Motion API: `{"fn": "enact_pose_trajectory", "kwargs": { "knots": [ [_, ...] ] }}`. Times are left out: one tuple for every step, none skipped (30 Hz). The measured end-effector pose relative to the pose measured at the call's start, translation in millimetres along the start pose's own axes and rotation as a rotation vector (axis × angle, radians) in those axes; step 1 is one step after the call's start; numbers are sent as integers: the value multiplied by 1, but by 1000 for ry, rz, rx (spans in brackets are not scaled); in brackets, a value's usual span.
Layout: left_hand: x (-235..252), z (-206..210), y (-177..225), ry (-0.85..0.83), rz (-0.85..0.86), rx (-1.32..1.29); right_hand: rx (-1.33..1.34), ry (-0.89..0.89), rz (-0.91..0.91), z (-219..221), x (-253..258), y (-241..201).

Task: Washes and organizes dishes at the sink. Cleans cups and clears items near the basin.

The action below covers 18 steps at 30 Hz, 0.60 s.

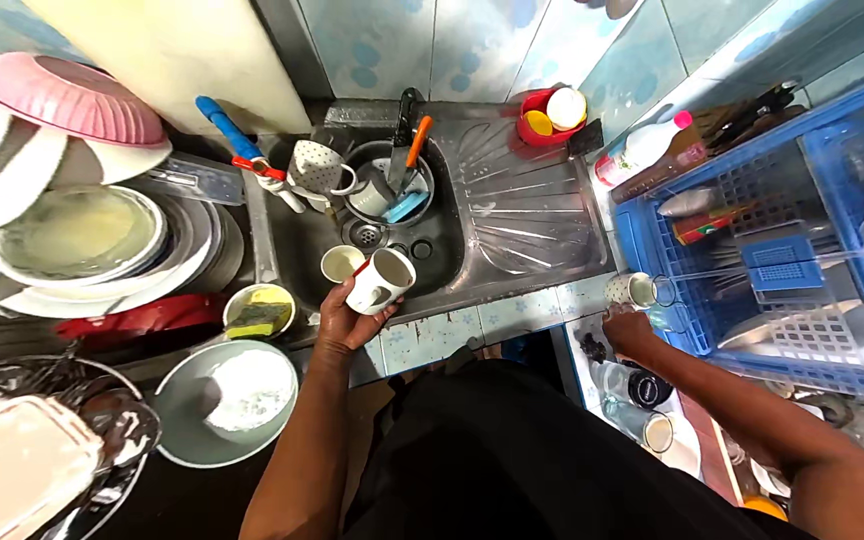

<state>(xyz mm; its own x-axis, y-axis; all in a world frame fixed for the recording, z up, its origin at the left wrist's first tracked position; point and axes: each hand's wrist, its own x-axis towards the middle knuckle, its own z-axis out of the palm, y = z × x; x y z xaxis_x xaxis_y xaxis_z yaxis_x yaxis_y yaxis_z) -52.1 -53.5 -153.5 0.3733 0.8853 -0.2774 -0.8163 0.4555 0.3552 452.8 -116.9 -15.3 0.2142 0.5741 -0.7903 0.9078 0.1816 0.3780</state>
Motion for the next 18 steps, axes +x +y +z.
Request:
{"fn": "enact_pose_trajectory", "kwargs": {
  "knots": [
    [0,0,0,-1,-1,-6,-17,7,-10,0,1,-1],
    [1,-1,0,-6,-1,-12,-27,8,-18,-1,1,-1],
    [1,-2,0,-16,-2,-16,-31,-8,-20,-4,1,-2],
    [1,-3,0,-23,2,-24,-34,-10,-25,-7,1,-3],
    [2,-3,0,-22,6,-30,-23,6,-36,-12,1,-3],
    [2,-3,0,-18,9,-33,1,29,-55,-18,0,-4],
    [2,-3,-1,-15,7,-43,40,62,-79,-27,-2,-5],
    [2,-4,0,-12,4,-56,85,89,-98,-39,-4,-7],
    [2,-4,0,-12,4,-63,139,102,-109,-55,-5,-9],
    [2,-5,0,-12,6,-70,199,113,-114,-72,-4,-11],
    [3,-5,0,-13,6,-85,275,133,-113,-90,0,-12],
    [4,-5,0,-10,5,-98,369,167,-113,-106,10,-12],
    [4,-6,0,-9,5,-102,456,220,-121,-119,24,-10],
    [4,-6,0,-10,6,-100,542,288,-139,-132,42,-7],
    [5,-4,0,-10,10,-98,625,361,-163,-144,64,-3],
    [5,-4,0,-13,12,-102,691,431,-186,-158,86,2],
    [4,-3,0,-4,9,-103,759,474,-202,-173,108,6],
    [4,-2,1,10,9,-100,826,507,-206,-188,128,9]
  ]
}}
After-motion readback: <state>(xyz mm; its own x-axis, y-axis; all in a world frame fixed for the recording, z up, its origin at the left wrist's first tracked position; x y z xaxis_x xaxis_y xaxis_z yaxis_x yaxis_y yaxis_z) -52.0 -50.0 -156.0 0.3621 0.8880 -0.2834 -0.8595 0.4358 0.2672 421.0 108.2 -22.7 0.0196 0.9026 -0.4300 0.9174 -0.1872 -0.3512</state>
